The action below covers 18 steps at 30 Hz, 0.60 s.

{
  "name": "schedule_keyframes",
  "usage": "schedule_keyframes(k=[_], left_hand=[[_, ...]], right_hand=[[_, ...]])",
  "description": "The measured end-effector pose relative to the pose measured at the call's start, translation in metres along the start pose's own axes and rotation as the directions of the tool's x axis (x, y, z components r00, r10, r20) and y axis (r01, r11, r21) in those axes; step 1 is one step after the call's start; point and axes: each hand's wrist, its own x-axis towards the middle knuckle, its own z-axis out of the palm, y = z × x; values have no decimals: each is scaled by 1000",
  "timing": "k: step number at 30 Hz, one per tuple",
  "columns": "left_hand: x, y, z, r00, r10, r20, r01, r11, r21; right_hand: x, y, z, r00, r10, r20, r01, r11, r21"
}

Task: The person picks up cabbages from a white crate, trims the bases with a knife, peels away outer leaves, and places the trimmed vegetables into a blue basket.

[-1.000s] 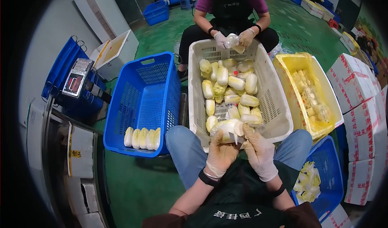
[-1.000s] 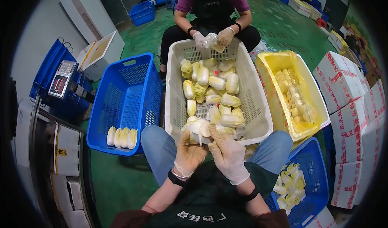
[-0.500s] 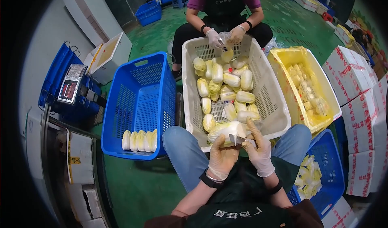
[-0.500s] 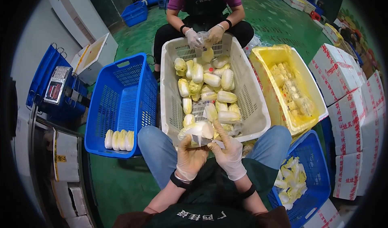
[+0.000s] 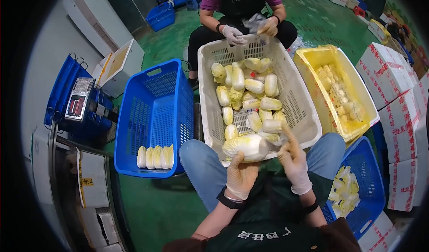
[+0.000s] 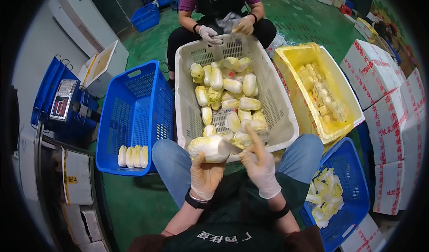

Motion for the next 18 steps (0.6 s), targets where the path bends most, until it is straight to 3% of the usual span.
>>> schedule_keyframes(k=[2, 5, 9, 11, 12, 13, 15, 17, 18], left_hand=[[0, 0, -1, 1000, -4, -5, 4, 1000, 14], [-4, 2, -7, 999, -34, -14, 34, 999, -16], [-3, 1, -10, 999, 46, -8, -45, 995, 92], [-5, 1, -12, 996, 91, -11, -89, 986, 140], [-7, 1, -14, 999, 52, -13, -52, 998, 37], [-7, 3, -15, 1000, 7, -12, -8, 998, -61], [-9, 5, -12, 1000, 3, 16, -2, 998, -61], [-9, 4, -8, 999, 5, 36, -3, 998, -66], [-6, 3, -6, 1000, 6, 27, -4, 997, -72]], right_hand=[[-1, -22, 10, 967, -167, 190, 201, 964, -173], [0, -26, 17, 958, -154, 241, 203, 960, -193], [5, -6, 14, 955, -168, 246, 213, 962, -169], [16, 33, 12, 995, 37, 90, -51, 987, 155], [23, 56, 11, 994, 88, -69, -74, 981, 179], [25, 68, 5, 993, 87, -75, -72, 980, 183], [24, 83, -9, 962, 255, -96, -210, 919, 333], [13, 62, -5, 977, 196, -80, -168, 949, 265], [7, 42, 2, 993, 115, 38, -121, 948, 295]])
